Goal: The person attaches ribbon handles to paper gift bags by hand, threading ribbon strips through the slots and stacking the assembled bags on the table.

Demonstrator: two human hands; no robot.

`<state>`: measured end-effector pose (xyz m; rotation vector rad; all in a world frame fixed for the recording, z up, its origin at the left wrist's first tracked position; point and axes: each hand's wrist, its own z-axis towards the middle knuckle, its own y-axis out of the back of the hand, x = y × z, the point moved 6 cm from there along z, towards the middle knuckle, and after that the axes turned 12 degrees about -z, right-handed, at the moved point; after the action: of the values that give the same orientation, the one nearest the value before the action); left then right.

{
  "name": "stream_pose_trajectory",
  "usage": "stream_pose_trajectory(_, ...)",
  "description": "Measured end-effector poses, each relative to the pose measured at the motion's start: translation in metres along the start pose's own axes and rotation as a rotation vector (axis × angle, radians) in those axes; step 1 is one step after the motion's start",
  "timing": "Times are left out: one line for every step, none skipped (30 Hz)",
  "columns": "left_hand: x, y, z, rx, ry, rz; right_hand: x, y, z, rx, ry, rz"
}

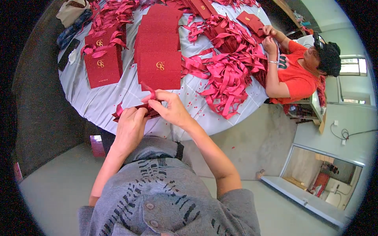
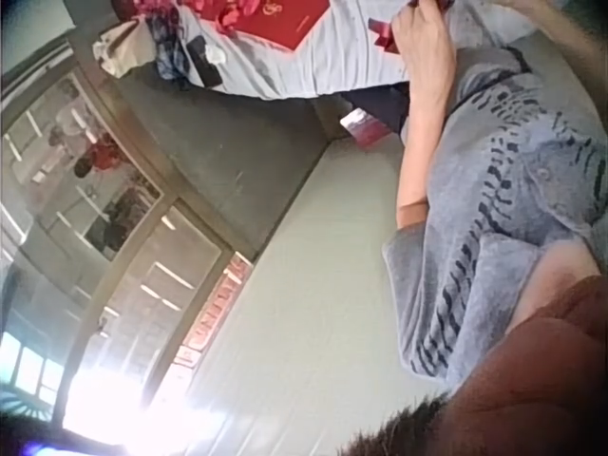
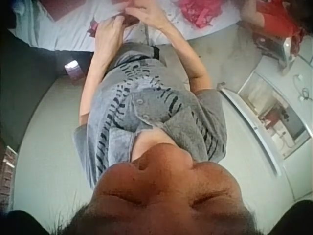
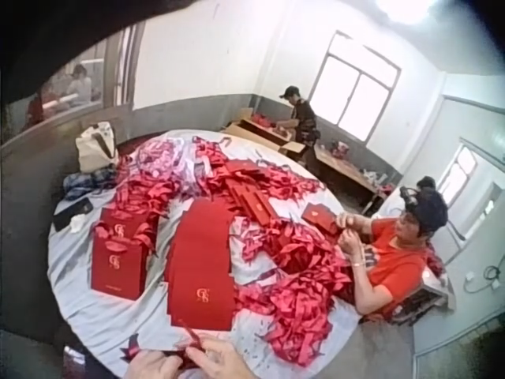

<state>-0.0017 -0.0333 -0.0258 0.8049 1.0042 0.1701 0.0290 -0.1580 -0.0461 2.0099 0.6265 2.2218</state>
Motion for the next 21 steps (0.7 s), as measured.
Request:
stream_pose_trajectory(-0.002, 0.001, 0.000, -0.024, -0.025, 0.018, -0.003, -0.002, 0.000, 0.011, -0.052, 0.072)
stream_pose_trajectory(-0.004, 0.003, 0.001, -0.048, -0.050, 0.037, -0.005, -0.004, 0.000, 0.022, -0.105, 0.144)
stream_pose_trajectory(-0.004, 0.002, 0.001, -0.049, -0.048, 0.035, -0.006, -0.004, 0.001, 0.024, -0.106, 0.143)
stream_pose_trajectory(-0.004, 0.002, 0.002, -0.041, -0.055, 0.032, -0.006, -0.005, 0.000, 0.016, -0.117, 0.156)
stream_pose_trajectory(-0.005, 0.002, 0.002, -0.034, -0.061, 0.030, -0.007, -0.005, 0.001, 0.008, -0.127, 0.170)
stream_pose_trajectory(-0.005, 0.003, 0.002, -0.034, -0.060, 0.030, -0.009, -0.007, 0.001, 0.009, -0.128, 0.170)
stream_pose_trajectory(-0.004, 0.002, 0.003, -0.026, -0.055, 0.032, -0.013, -0.009, 0.002, -0.012, -0.162, 0.237)
stream_pose_trajectory(-0.004, 0.002, 0.003, -0.019, -0.051, 0.035, -0.018, -0.010, 0.002, -0.032, -0.195, 0.303)
stream_pose_trajectory(-0.005, 0.002, 0.003, -0.021, -0.052, 0.036, -0.020, -0.013, 0.003, -0.031, -0.193, 0.303)
stream_pose_trajectory(-0.006, 0.002, 0.002, -0.016, -0.055, 0.029, -0.022, -0.013, 0.005, -0.100, -0.192, 0.403)
stream_pose_trajectory(-0.006, 0.002, 0.003, -0.011, -0.058, 0.021, -0.024, -0.012, 0.006, -0.169, -0.190, 0.502)
stream_pose_trajectory(-0.007, 0.003, 0.004, -0.041, -0.077, 0.012, -0.023, -0.009, 0.009, -0.170, -0.194, 0.580)
stream_pose_trajectory(-0.007, 0.003, 0.003, -0.044, -0.075, 0.016, -0.021, -0.008, 0.009, -0.165, -0.191, 0.581)
stream_pose_trajectory(-0.007, 0.004, 0.003, -0.046, -0.067, 0.006, -0.022, -0.009, 0.008, -0.116, -0.239, 0.567)
stream_pose_trajectory(-0.006, 0.004, 0.002, -0.048, -0.060, -0.004, -0.022, -0.011, 0.007, -0.067, -0.287, 0.553)
stream_pose_trajectory(-0.005, 0.003, 0.002, -0.040, -0.055, 0.002, -0.021, -0.009, 0.007, -0.063, -0.281, 0.551)
stream_pose_trajectory(-0.003, 0.002, 0.001, -0.032, -0.050, 0.007, -0.018, -0.005, 0.007, -0.057, -0.246, 0.435)
stream_pose_trajectory(-0.003, 0.002, 0.002, -0.046, -0.055, 0.010, -0.015, -0.001, 0.006, -0.052, -0.211, 0.319)
stream_pose_trajectory(-0.003, 0.001, 0.002, -0.048, -0.052, 0.011, -0.014, 0.001, 0.000, 0.002, -0.252, 0.241)
stream_pose_trajectory(-0.003, 0.001, 0.002, -0.065, -0.062, 0.028, -0.012, 0.001, -0.003, 0.005, -0.252, 0.242)
stream_pose_trajectory(-0.003, 0.002, 0.002, -0.081, -0.072, 0.045, -0.008, 0.003, -0.003, 0.005, -0.186, 0.097)
